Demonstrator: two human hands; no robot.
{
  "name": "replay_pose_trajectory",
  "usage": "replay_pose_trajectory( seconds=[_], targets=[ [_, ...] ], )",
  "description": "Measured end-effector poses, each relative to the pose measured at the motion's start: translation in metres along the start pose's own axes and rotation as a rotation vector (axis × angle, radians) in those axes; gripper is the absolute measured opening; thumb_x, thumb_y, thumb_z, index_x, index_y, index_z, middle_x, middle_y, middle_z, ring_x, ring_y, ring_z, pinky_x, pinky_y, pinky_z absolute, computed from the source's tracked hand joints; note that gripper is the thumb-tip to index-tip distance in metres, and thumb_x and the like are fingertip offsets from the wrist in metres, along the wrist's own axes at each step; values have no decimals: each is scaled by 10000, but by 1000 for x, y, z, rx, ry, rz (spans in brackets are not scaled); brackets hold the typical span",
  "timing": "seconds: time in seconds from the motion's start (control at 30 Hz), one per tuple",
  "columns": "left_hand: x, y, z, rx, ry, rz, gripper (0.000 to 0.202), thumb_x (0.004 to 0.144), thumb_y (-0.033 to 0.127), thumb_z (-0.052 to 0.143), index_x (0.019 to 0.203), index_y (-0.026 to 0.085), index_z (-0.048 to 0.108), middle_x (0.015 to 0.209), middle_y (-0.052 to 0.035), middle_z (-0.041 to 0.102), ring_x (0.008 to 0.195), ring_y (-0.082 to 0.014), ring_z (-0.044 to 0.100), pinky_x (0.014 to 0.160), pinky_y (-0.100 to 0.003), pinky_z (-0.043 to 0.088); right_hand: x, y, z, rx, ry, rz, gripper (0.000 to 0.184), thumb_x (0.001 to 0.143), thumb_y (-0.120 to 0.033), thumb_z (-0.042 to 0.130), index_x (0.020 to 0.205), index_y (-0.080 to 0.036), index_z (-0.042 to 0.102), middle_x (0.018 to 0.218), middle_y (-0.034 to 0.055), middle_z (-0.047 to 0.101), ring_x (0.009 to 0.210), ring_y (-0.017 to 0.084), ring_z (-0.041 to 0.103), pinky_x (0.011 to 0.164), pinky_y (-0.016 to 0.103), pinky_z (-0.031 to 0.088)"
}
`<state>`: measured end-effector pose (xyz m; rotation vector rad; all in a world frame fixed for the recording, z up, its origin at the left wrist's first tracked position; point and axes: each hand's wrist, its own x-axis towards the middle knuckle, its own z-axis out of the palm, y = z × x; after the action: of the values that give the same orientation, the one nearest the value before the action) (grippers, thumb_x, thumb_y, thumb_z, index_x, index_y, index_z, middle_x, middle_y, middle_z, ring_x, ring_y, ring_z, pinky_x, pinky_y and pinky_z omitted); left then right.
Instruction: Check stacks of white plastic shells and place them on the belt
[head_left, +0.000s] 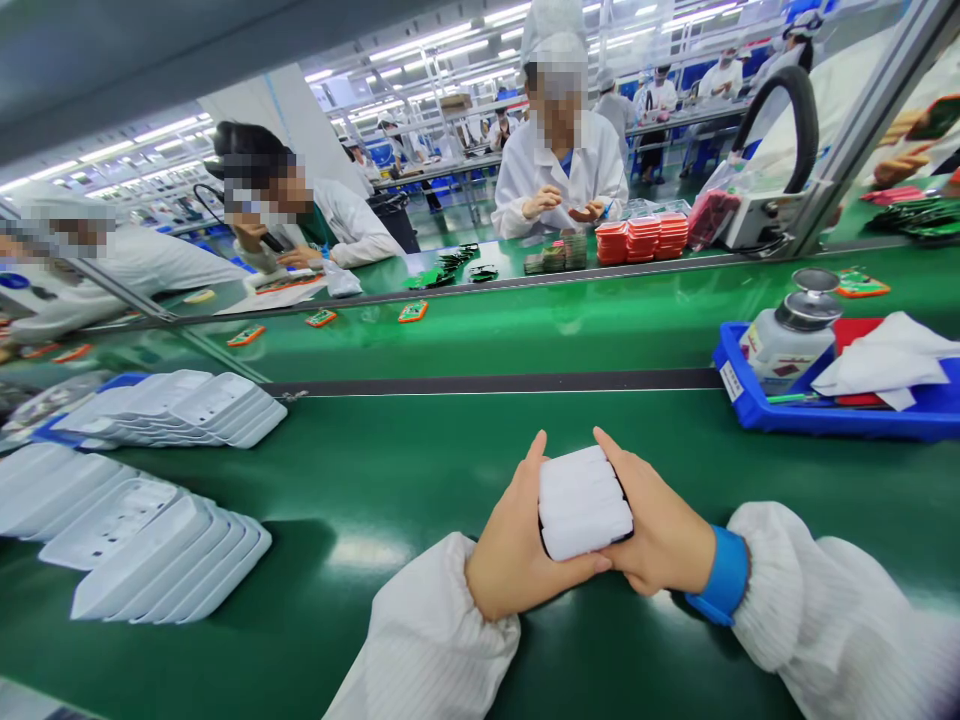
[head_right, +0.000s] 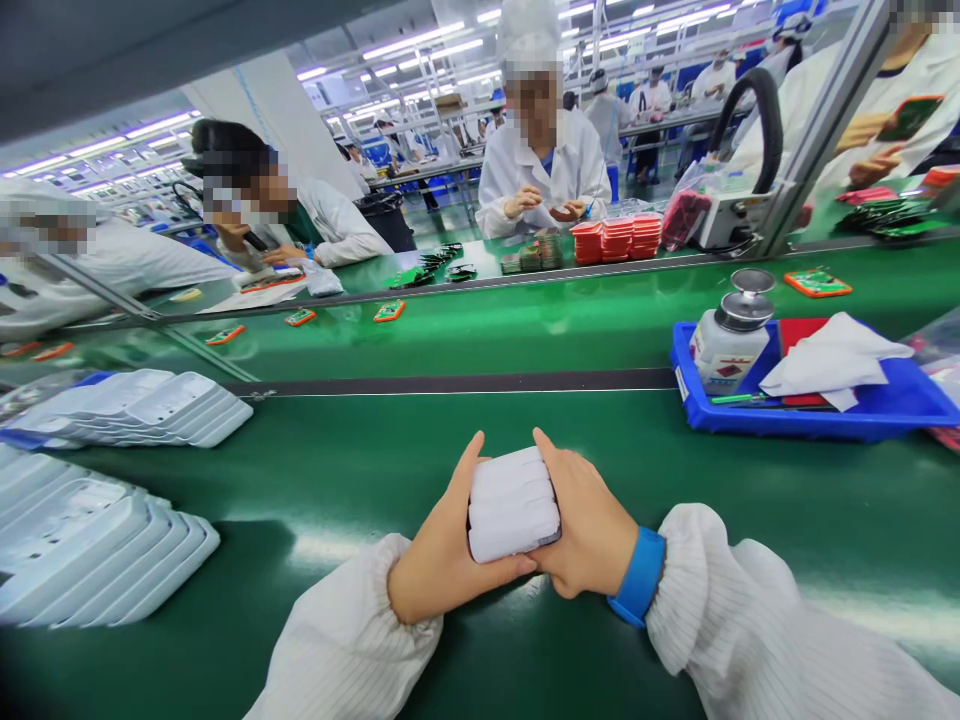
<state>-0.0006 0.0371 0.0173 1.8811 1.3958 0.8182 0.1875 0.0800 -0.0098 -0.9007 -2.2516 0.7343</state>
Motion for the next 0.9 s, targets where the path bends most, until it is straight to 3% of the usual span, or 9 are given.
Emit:
replay_pose_trajectory(
  seconds=[0.17, 0.37, 0.47, 0.67, 0.9],
  targets=[
    [0, 3, 1, -14, 65, 51, 1207, 601, 418, 789, 1433, 228, -64, 1269, -125, 445, 1126, -285, 514, 960, -450, 420, -1, -2, -1, 89, 19, 33, 1250, 466, 12, 682, 1453, -230, -46, 1216, 133, 389, 1053, 333, 449, 910, 497, 402],
    [-1, 3, 3, -18, 159, 75, 1171, 605, 412, 791, 1428, 253, -27, 1267, -120, 424, 1145, -286, 493, 966, -465, 408, -1, -5, -2, 120, 94, 69, 1139, 494, -35, 654, 1451, -204, 60, 1219, 139, 381, 1072, 339, 442, 930, 500, 396],
    [-1, 1, 3, -14, 152, 73, 1141, 618, 409, 785, 1427, 247, -3, 1285, -126, 412, 1168, -285, 469, 982, -468, 396, -2, -7, -2, 125, 135, 51, 1080, 525, -53, 625, 1449, -213, 89, 1228, 132, 376, 1079, 329, 437, 914, 486, 411],
    [0, 3, 2, 61, 134, 67, 953, 617, 389, 785, 1366, 230, 217, 1335, -141, 367, 1231, -321, 392, 1020, -511, 347, 1, -10, -6, 87, 208, -70, 954, 593, -87, 548, 1440, -230, 134, 1308, 104, 341, 1160, 320, 377, 958, 489, 377],
    [1, -1, 2, -211, 45, -92, 1076, 519, 377, 845, 1387, 232, 225, 1380, -156, 342, 1252, -347, 376, 1033, -535, 338, 0, -26, -12, 87, 248, -193, 746, 738, -118, 517, 1411, -239, 218, 1320, 92, 358, 1197, 320, 363, 994, 499, 348]
  ],
)
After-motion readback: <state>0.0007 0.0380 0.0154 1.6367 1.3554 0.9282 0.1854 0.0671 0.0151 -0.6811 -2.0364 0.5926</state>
